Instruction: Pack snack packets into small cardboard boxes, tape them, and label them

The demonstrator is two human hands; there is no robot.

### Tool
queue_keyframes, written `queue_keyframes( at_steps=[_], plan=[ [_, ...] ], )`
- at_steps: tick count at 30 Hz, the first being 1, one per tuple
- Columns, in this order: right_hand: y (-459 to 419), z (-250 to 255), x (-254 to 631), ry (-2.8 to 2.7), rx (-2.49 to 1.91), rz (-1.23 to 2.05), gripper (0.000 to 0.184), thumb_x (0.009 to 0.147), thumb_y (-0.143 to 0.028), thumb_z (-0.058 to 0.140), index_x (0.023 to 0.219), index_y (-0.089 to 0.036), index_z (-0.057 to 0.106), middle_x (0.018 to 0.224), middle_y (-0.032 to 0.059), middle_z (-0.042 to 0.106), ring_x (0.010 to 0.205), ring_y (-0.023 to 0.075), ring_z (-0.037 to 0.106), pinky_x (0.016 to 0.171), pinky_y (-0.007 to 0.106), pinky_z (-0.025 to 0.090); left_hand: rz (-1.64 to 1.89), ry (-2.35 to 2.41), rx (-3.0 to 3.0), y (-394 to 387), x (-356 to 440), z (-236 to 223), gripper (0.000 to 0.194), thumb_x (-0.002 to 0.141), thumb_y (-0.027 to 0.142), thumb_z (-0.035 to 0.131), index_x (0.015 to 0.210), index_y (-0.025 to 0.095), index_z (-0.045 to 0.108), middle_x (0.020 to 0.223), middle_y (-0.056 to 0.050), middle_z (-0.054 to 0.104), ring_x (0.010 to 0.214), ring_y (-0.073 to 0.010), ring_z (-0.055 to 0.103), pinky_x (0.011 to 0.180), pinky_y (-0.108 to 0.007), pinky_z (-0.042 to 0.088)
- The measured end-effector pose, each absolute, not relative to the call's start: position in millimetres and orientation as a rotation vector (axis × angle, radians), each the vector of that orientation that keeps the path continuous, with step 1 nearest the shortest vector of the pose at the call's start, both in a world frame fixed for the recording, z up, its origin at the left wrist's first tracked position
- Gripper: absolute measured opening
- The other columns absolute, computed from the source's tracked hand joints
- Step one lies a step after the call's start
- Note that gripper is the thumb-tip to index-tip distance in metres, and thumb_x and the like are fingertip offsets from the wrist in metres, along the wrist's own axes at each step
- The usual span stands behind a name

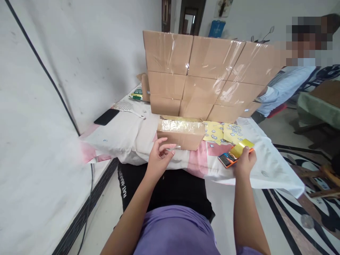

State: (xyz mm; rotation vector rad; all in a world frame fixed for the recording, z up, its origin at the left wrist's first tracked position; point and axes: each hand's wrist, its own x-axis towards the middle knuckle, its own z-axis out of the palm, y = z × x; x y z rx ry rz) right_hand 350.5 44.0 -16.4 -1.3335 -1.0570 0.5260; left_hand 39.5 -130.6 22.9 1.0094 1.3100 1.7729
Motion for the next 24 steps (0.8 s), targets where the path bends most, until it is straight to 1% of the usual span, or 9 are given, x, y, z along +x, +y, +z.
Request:
queue_keyframes(
  at_steps=[2,5,8,10,13,16,19,22,24],
  plan=[
    [39.9,-17.6,355.5,-0.989,-1.403,0.442,0.038,0.081,-0.056,0.066,0.085,-0.022,0.050,0.080,0.0011,0.055,0.079,0.0236,0.058,0.082,0.044,0.051,1.770,1.286,0.992,-132.0,38.6,26.2,0.055,0.080,0.029,0.079,0.127,0.023,0.051,0.110,-0.007,0.077,0.072,-0.0102,0.061,0.076,-0.027,0.050],
    [27.9,-15.6,353.1,-0.768,-1.452,0.246,0.042,0.074,-0.047,0.075,0.094,-0.024,0.046,0.092,0.0022,0.051,0.087,0.0245,0.056,0.088,0.047,0.049,1.747,1.246,1.005,-134.1,38.5,29.6,0.051,0.080,0.029,0.080,0.123,0.023,0.053,0.111,-0.007,0.077,0.071,-0.0097,0.061,0.073,-0.026,0.050],
    [5.5,-1.3,327.0,-0.791,-1.351,0.128,0.035,0.078,-0.041,0.073,0.094,-0.024,0.047,0.094,0.0028,0.051,0.089,0.0239,0.056,0.089,0.045,0.049,1.723,1.233,1.047,-137.2,40.1,30.8,0.047,0.081,0.028,0.079,0.121,0.023,0.054,0.113,-0.008,0.076,0.073,-0.0101,0.062,0.072,-0.025,0.049],
    [-15.4,15.6,296.8,-1.127,-1.186,0.334,0.024,0.086,-0.042,0.067,0.094,-0.023,0.055,0.090,0.0030,0.057,0.085,0.0226,0.058,0.084,0.042,0.050,1.685,1.210,1.075,-140.0,41.5,31.1,0.046,0.082,0.027,0.078,0.121,0.023,0.055,0.113,-0.009,0.076,0.073,-0.0104,0.062,0.071,-0.025,0.049],
    [-46.6,44.1,245.8,-1.788,-0.852,0.739,0.019,0.090,-0.040,0.066,0.098,-0.023,0.067,0.091,0.0041,0.066,0.083,0.0207,0.060,0.076,0.035,0.049,1.627,1.190,1.137,-145.3,43.0,32.7,0.042,0.084,0.027,0.076,0.121,0.022,0.056,0.112,-0.008,0.077,0.071,-0.0100,0.061,0.069,-0.024,0.048],
    [-67.1,66.7,208.3,-2.105,-0.676,0.721,0.009,0.093,-0.029,0.065,0.087,-0.023,0.068,0.083,0.0031,0.063,0.078,0.0194,0.058,0.071,0.033,0.044,1.606,1.219,1.199,-151.0,41.5,35.9,0.039,0.086,0.028,0.075,0.120,0.022,0.058,0.111,-0.008,0.077,0.072,-0.0106,0.062,0.070,-0.025,0.049],
    [-76.8,84.6,196.2,-2.241,-0.577,0.631,0.015,0.094,-0.021,0.060,0.080,-0.023,0.065,0.078,0.0026,0.061,0.078,0.0199,0.056,0.072,0.034,0.041,1.611,1.306,1.200,-154.6,34.9,37.5,0.042,0.086,0.030,0.075,0.122,0.022,0.058,0.117,-0.009,0.075,0.075,-0.0117,0.065,0.071,-0.026,0.050],
    [-75.5,105.2,202.1,-2.207,-0.502,0.639,0.016,0.094,-0.022,0.061,0.079,-0.023,0.067,0.074,0.0014,0.060,0.075,0.0193,0.055,0.072,0.034,0.040,1.601,1.501,1.154,-153.0,24.7,33.1,0.044,0.083,0.033,0.077,0.122,0.023,0.058,0.123,-0.009,0.073,0.073,-0.0119,0.066,0.068,-0.026,0.049],
    [-63.4,121.2,206.5,-2.039,-0.562,0.685,0.017,0.092,-0.027,0.065,0.076,-0.022,0.068,0.068,-0.0011,0.053,0.069,0.0170,0.051,0.068,0.032,0.038,1.616,1.620,1.104,-149.1,18.7,26.8,0.037,0.083,0.034,0.075,0.116,0.022,0.061,0.116,-0.008,0.075,0.071,-0.0121,0.065,0.068,-0.027,0.049]
  ],
)
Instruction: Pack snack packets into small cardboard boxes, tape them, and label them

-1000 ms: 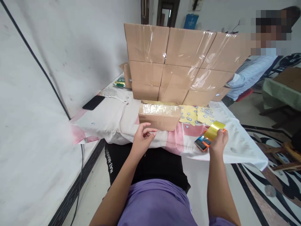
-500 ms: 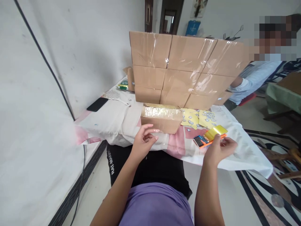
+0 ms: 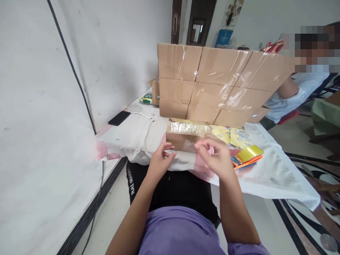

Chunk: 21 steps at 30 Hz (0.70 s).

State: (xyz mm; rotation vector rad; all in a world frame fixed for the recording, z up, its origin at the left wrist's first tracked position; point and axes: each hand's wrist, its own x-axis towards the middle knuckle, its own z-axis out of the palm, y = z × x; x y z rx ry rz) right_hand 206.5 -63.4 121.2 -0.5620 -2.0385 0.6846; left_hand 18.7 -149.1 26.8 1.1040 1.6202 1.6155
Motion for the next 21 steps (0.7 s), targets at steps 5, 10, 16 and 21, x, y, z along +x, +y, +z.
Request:
queue_keyframes(
  at_steps=[5,10,16,21],
  plan=[
    [12.3,152.3,186.4,-1.978,-0.870,0.909,0.025,0.080,-0.042,0.074,0.073,-0.018,0.071,0.064,-0.0021,0.054,0.063,0.0136,0.047,0.062,0.029,0.035,1.631,1.643,1.094,-138.4,16.2,12.6,0.030,0.086,0.035,0.070,0.111,0.021,0.062,0.102,-0.006,0.077,0.064,-0.0112,0.060,0.068,-0.027,0.048],
    [79.8,145.3,150.0,-2.227,-1.057,0.996,0.018,0.066,-0.032,0.075,0.064,-0.014,0.071,0.058,-0.0005,0.059,0.060,0.0135,0.049,0.059,0.028,0.035,1.635,1.662,1.227,-130.9,19.1,17.1,0.033,0.089,0.034,0.067,0.119,0.023,0.057,0.106,-0.003,0.075,0.064,-0.0101,0.057,0.066,-0.025,0.046],
    [89.5,126.5,151.3,-2.237,-1.018,1.020,0.024,0.065,-0.039,0.073,0.066,-0.015,0.071,0.060,0.0000,0.061,0.060,0.0137,0.050,0.058,0.028,0.037,1.630,1.718,1.301,-124.0,17.5,16.4,0.025,0.092,0.034,0.062,0.114,0.023,0.061,0.085,0.001,0.070,0.063,-0.0116,0.055,0.065,-0.025,0.044],
    [82.9,133.9,163.4,-2.142,-0.938,1.044,0.036,0.069,-0.051,0.076,0.073,-0.016,0.071,0.066,0.0001,0.063,0.062,0.0133,0.051,0.059,0.027,0.039,1.640,1.826,1.358,-117.1,21.4,11.8,0.030,0.094,0.033,0.058,0.121,0.021,0.060,0.079,0.003,0.064,0.059,-0.0115,0.051,0.064,-0.024,0.042]
  ],
)
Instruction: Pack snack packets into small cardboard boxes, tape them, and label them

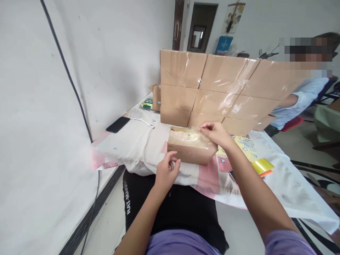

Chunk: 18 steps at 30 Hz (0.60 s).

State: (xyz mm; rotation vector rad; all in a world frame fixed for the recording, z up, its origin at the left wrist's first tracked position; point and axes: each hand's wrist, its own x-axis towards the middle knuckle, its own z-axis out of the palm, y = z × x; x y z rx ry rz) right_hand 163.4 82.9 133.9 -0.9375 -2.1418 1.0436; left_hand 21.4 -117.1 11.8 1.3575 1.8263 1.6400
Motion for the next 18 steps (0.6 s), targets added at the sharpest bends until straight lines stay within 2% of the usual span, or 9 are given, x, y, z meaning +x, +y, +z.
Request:
queue_keyframes(
  at_steps=[5,9,12,18],
  plan=[
    [69.2,151.2,178.4,-2.167,-0.800,1.197,0.039,0.071,-0.053,0.084,0.075,-0.016,0.075,0.063,-0.0008,0.061,0.058,0.0119,0.050,0.054,0.026,0.037,1.351,2.099,1.496,-92.8,15.8,26.7,0.060,0.094,0.034,0.057,0.153,0.026,0.046,0.057,0.007,0.050,0.053,-0.0161,0.050,0.060,-0.026,0.036],
    [54.2,165.4,191.1,-2.110,-0.758,1.056,0.031,0.078,-0.049,0.082,0.075,-0.018,0.076,0.068,0.0013,0.065,0.064,0.0135,0.054,0.057,0.026,0.041,1.170,2.269,1.491,-75.7,10.4,28.3,0.060,0.093,0.037,0.059,0.152,0.027,0.050,0.055,0.004,0.052,0.051,-0.0198,0.053,0.058,-0.027,0.034],
    [47.5,171.3,191.5,-1.960,-0.777,0.987,0.028,0.080,-0.047,0.083,0.073,-0.020,0.076,0.072,0.0025,0.068,0.067,0.0151,0.057,0.059,0.027,0.044,1.099,2.279,1.471,-71.6,11.0,21.6,0.060,0.095,0.038,0.056,0.153,0.027,0.047,0.057,0.003,0.056,0.052,-0.0208,0.055,0.056,-0.027,0.030],
    [68.3,147.6,164.3,-1.946,-0.858,1.375,0.033,0.073,-0.048,0.088,0.072,-0.018,0.076,0.068,0.0013,0.066,0.062,0.0138,0.056,0.056,0.026,0.043,1.217,2.206,1.432,-71.2,16.3,12.9,0.063,0.095,0.037,0.058,0.155,0.026,0.041,0.052,0.008,0.048,0.045,-0.0170,0.049,0.053,-0.025,0.027]
  ],
)
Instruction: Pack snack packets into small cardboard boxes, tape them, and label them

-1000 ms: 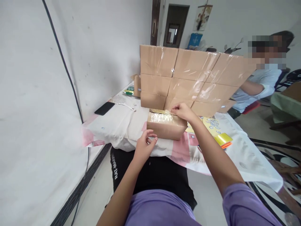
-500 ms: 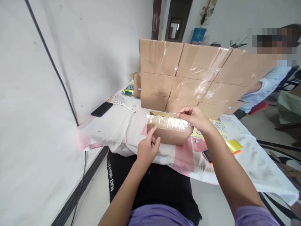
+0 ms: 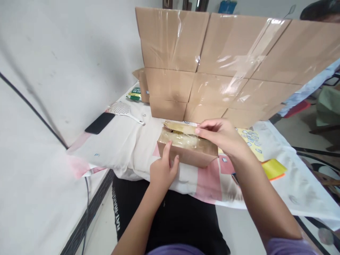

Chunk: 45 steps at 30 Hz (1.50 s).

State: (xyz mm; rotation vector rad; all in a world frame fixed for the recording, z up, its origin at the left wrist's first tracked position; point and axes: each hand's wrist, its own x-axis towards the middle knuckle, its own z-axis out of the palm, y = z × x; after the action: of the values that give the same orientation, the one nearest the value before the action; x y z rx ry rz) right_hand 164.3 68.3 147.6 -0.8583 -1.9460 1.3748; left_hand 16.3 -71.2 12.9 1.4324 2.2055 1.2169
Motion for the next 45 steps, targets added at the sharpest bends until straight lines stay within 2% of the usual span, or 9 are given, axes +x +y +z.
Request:
queue_keyframes(
  at_steps=[6,11,22,32,37,39,41,43,45],
  plan=[
    [86.9,140.5,166.5,-2.047,-0.758,1.567,0.028,0.077,-0.046,0.084,0.080,-0.019,0.079,0.075,0.0021,0.069,0.067,0.0143,0.059,0.061,0.026,0.046,1.254,2.152,1.465,-62.4,19.9,-3.6,0.068,0.097,0.036,0.054,0.159,0.021,0.028,0.058,0.008,0.052,0.046,-0.0155,0.051,0.052,-0.024,0.031],
    [102.5,132.5,165.6,-2.281,-0.745,1.415,0.021,0.084,-0.040,0.077,0.087,-0.019,0.080,0.070,0.0005,0.064,0.065,0.0139,0.055,0.060,0.026,0.044,1.352,2.026,1.512,-53.8,19.0,-20.1,0.076,0.097,0.032,0.052,0.161,0.020,0.014,0.064,0.008,0.055,0.050,-0.0143,0.055,0.052,-0.023,0.037],
    [101.4,104.8,153.2,-2.242,-0.934,1.105,0.015,0.087,-0.027,0.067,0.075,-0.019,0.073,0.065,-0.0014,0.062,0.060,0.0131,0.050,0.056,0.026,0.036,1.549,2.053,1.531,-50.0,19.6,-38.2,0.057,0.097,0.027,0.054,0.150,0.026,0.031,0.058,0.012,0.044,0.046,-0.0107,0.047,0.052,-0.021,0.039],
    [98.3,100.1,151.2,-2.346,-0.949,0.699,0.014,0.086,-0.012,0.064,0.076,-0.020,0.070,0.062,-0.0047,0.058,0.058,0.0120,0.050,0.065,0.028,0.038,1.582,2.031,1.623,-53.1,21.1,-35.3,0.061,0.097,0.018,0.054,0.151,0.026,0.027,0.060,0.013,0.040,0.046,-0.0087,0.044,0.053,-0.019,0.041],
    [96.0,98.0,151.5,-2.350,-0.972,0.660,0.012,0.086,-0.011,0.065,0.078,-0.020,0.067,0.063,-0.0049,0.055,0.062,0.0129,0.053,0.070,0.029,0.037,1.507,2.145,1.590,-64.1,13.2,3.9,0.036,0.099,0.020,0.053,0.135,0.023,0.051,0.054,0.012,0.035,0.043,-0.0096,0.039,0.050,-0.021,0.035],
    [95.7,98.0,151.8,-2.359,-0.989,0.652,0.009,0.086,-0.012,0.065,0.080,-0.020,0.067,0.065,-0.0050,0.056,0.063,0.0130,0.054,0.072,0.029,0.037,1.475,2.233,1.755,-66.2,10.3,26.8,0.027,0.097,0.022,0.056,0.124,0.023,0.061,0.063,0.006,0.055,0.056,-0.0123,0.055,0.061,-0.026,0.042],
    [96.2,98.8,152.1,-2.379,-1.004,0.636,0.008,0.086,-0.013,0.066,0.083,-0.020,0.066,0.066,-0.0049,0.058,0.064,0.0131,0.055,0.074,0.030,0.038,1.426,2.210,2.030,-62.3,11.1,44.8,0.026,0.096,0.026,0.060,0.121,0.023,0.066,0.095,-0.005,0.074,0.088,-0.0206,0.069,0.086,-0.037,0.045],
    [96.9,100.3,151.8,-2.397,-1.023,0.624,0.008,0.087,-0.014,0.066,0.083,-0.020,0.066,0.067,-0.0047,0.059,0.064,0.0133,0.056,0.076,0.031,0.038,1.326,2.066,2.246,-52.9,15.8,53.1,0.032,0.096,0.030,0.062,0.127,0.023,0.064,0.124,-0.008,0.074,0.117,-0.0269,0.066,0.109,-0.047,0.032],
    [96.3,102.2,150.0,-2.403,-1.052,0.638,0.009,0.087,-0.013,0.067,0.080,-0.020,0.066,0.067,-0.0049,0.060,0.064,0.0130,0.056,0.078,0.031,0.038,1.241,1.964,2.313,-41.9,22.4,51.5,0.035,0.097,0.030,0.061,0.131,0.023,0.062,0.131,-0.007,0.073,0.124,-0.0257,0.064,0.119,-0.048,0.020]
  ],
)
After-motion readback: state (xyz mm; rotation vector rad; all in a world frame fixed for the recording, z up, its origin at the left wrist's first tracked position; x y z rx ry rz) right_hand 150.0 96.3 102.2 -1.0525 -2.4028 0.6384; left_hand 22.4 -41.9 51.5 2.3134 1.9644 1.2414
